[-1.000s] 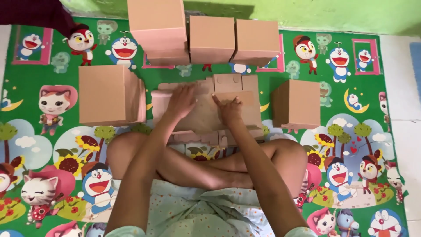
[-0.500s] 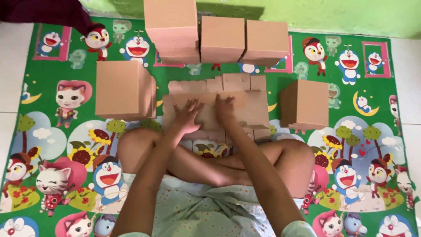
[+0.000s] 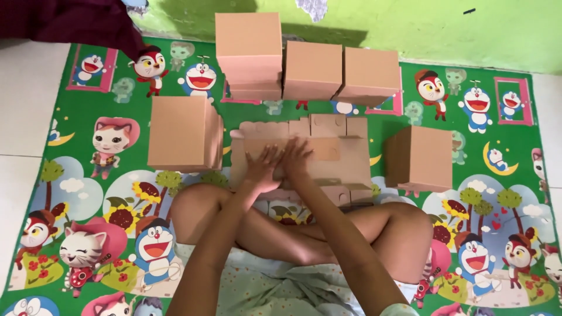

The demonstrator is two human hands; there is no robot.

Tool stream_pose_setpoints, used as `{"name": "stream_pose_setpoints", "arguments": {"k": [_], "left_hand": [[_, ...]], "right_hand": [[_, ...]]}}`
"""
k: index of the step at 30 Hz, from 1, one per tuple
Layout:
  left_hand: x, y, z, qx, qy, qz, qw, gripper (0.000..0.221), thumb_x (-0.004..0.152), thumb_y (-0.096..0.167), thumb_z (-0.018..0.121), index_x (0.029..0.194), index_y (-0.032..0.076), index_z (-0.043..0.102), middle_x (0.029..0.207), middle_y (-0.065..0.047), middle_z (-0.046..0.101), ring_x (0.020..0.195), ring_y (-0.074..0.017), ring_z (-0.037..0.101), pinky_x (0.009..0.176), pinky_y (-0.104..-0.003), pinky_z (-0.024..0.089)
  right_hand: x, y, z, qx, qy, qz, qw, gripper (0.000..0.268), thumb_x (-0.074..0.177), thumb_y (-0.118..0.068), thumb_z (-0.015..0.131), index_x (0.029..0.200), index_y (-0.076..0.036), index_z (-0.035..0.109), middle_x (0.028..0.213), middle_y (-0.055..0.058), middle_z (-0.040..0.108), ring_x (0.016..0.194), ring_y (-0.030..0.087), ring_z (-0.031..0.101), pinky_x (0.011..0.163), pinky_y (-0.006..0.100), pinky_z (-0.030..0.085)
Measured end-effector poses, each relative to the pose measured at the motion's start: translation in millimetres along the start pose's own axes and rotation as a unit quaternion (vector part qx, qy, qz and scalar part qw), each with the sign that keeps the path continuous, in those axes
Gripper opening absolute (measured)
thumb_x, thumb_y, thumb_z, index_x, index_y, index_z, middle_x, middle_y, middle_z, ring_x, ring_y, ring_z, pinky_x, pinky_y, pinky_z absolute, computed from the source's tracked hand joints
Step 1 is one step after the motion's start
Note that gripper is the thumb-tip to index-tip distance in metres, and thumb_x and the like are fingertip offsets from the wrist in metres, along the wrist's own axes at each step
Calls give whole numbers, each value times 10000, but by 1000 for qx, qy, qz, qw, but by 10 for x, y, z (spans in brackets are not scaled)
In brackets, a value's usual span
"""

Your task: The person folds small cardboard boxes by hand while sitting on the floor, handling flat pieces and assembling them into small square boxes.

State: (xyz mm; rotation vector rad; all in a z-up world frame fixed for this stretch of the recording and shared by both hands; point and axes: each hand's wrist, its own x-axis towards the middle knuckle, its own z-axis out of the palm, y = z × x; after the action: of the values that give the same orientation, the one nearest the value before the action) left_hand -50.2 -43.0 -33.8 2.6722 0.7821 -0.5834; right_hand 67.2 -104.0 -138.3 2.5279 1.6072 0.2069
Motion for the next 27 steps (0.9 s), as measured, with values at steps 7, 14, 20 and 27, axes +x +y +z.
{"name": "stream_pose_setpoints", "arguments": {"k": [7, 14, 20, 27], "left_hand": [[-83, 17, -85, -16, 9, 11, 1000, 949, 886, 520, 592, 1660, 193, 150, 1751, -29, 8, 1606, -267, 29, 1142, -824, 43], [-115, 116, -74, -87, 22, 62, 994, 882, 902, 450, 613, 1645, 179, 223, 1726, -53, 166, 1594, -311, 87, 1111, -851, 30], [132, 54, 128, -275, 279, 50, 919, 503, 922, 145, 618, 1422, 139, 558, 1471, -113, 543, 1420, -293, 468, 1139, -697, 247], [157, -429, 70, -309, 466, -93, 824, 867, 742, -118, 700, 1533, -108, 346, 1497, -384, 434, 1378, -513, 454, 1180, -548, 375]], "right_hand": [[153, 128, 200, 52, -64, -52, 995, 687, 987, -124, 524, 1589, 60, 249, 1611, 370, 257, 1394, 721, 233, 963, 824, 382], [-50, 341, -573, 127, -225, -25, 966, 1369, 668, -148, 918, 1661, -224, -21, 1674, 317, 11, 1500, 618, 30, 1152, 752, 210], [-41, 582, -834, 94, -215, -15, 972, 867, 1001, -152, 564, 1643, -409, 43, 1669, 289, 149, 1511, 580, 150, 1152, 697, 296], [71, 408, -636, 7, -231, -37, 972, 1057, 953, 1, 623, 1580, -580, 2, 1575, 423, 261, 1409, 684, 257, 1025, 752, 396]]}}
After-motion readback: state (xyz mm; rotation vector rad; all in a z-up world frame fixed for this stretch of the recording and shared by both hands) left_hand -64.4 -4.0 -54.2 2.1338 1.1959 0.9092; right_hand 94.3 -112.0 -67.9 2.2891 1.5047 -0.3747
